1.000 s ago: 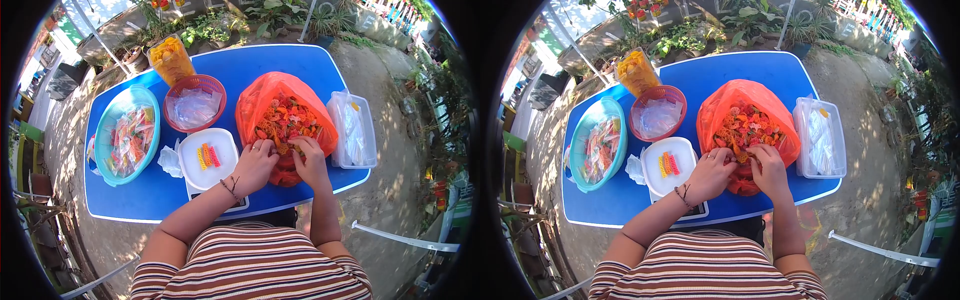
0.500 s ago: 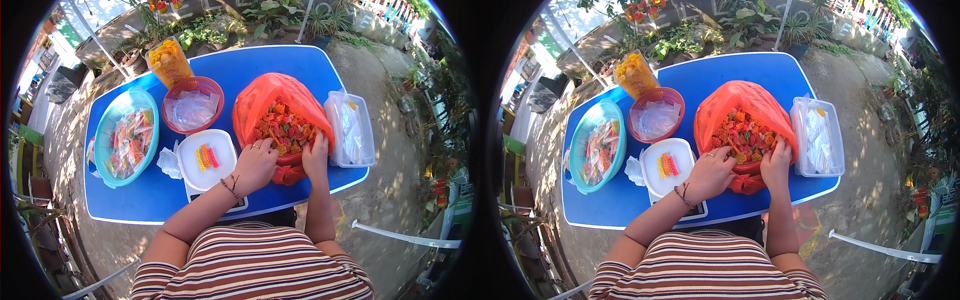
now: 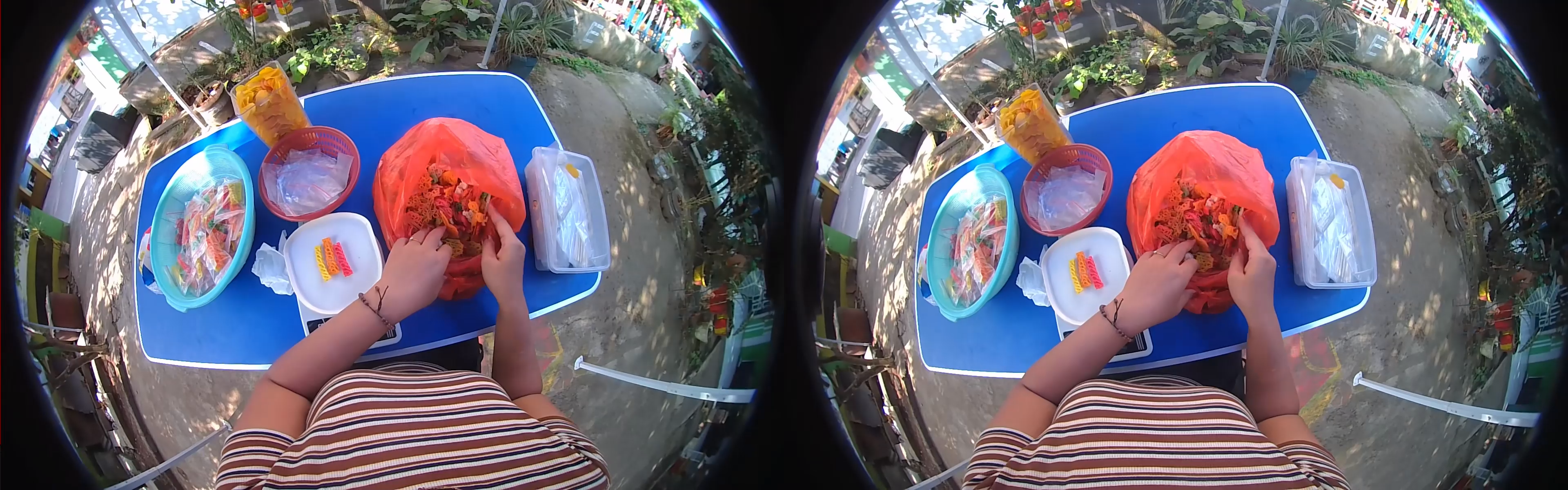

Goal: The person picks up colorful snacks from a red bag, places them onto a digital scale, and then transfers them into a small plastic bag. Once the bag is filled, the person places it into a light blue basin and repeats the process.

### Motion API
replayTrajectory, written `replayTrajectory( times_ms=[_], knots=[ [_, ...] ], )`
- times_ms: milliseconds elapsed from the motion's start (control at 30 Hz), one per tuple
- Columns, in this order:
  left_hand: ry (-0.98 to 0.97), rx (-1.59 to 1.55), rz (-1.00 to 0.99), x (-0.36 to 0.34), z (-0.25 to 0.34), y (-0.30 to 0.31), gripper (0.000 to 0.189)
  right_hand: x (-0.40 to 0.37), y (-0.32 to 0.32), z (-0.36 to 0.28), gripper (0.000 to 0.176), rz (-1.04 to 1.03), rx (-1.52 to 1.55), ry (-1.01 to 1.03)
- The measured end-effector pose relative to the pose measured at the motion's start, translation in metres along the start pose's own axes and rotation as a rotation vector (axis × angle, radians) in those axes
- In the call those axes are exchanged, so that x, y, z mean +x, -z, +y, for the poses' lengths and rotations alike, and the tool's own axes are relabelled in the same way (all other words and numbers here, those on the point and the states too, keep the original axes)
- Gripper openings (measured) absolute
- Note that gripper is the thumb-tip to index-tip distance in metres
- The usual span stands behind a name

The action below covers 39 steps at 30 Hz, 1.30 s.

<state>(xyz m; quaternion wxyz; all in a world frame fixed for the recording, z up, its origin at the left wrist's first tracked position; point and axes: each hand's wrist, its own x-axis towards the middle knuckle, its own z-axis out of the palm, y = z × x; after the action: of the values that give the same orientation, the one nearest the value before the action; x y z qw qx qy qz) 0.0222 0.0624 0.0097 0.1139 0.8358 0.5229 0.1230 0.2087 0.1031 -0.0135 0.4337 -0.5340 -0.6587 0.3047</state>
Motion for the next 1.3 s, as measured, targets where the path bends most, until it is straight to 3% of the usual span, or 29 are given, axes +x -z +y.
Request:
replayTrajectory(
  times_ms=[33, 133, 167, 467, 700, 800, 900, 1000, 1033, 1100, 1200, 1300],
  knots=[
    [0.002, -0.016, 0.003, -0.001, -0.001, 0.0, 0.045, 0.002, 0.002, 0.009, 0.045, 0.086, -0.022, 0.005],
    [0.002, -0.021, 0.009, -0.002, -0.005, -0.005, 0.046, 0.008, 0.021, 0.027, 0.045, 0.05, -0.454, -0.071],
    [0.003, -0.017, 0.009, -0.003, -0.005, -0.005, 0.046, 0.009, 0.024, 0.031, 0.035, 0.089, -0.46, -0.016],
    [0.023, -0.088, 0.062, -0.006, -0.004, -0.004, 0.045, 0.014, -0.011, 0.015, 0.021, 0.181, -0.708, 0.024],
    [0.129, -0.564, 0.274, -0.003, -0.015, 0.017, 0.033, 0.005, -0.021, -0.019, 0.019, 0.166, -0.313, 0.233],
    [0.165, -0.727, 0.317, -0.008, -0.021, 0.019, 0.03, 0.006, -0.016, -0.024, 0.02, 0.055, -0.106, 0.02],
    [0.228, -0.817, 0.301, -0.014, -0.027, 0.019, 0.03, 0.008, -0.017, -0.023, 0.022, 0.123, -0.131, 0.108],
    [0.25, -0.86, 0.319, -0.023, -0.028, 0.022, 0.03, 0.009, -0.016, -0.03, 0.021, 0.172, -0.124, -0.02],
    [0.252, -0.875, 0.332, -0.026, -0.028, 0.024, 0.03, 0.01, -0.019, -0.029, 0.02, 0.215, -0.123, 0.072],
    [0.242, -0.767, 0.378, -0.034, -0.03, 0.03, 0.029, 0.01, -0.025, -0.03, 0.017, 0.296, -0.12, 0.252],
    [0.209, -0.554, 0.487, -0.048, -0.035, 0.034, 0.028, -0.006, -0.043, -0.051, 0.014, 0.175, 0.055, 0.261],
    [0.238, -0.415, 0.569, -0.068, -0.044, 0.041, 0.029, -0.02, -0.067, -0.06, 0.013, 0.03, 0.01, 0.421]
  ],
)
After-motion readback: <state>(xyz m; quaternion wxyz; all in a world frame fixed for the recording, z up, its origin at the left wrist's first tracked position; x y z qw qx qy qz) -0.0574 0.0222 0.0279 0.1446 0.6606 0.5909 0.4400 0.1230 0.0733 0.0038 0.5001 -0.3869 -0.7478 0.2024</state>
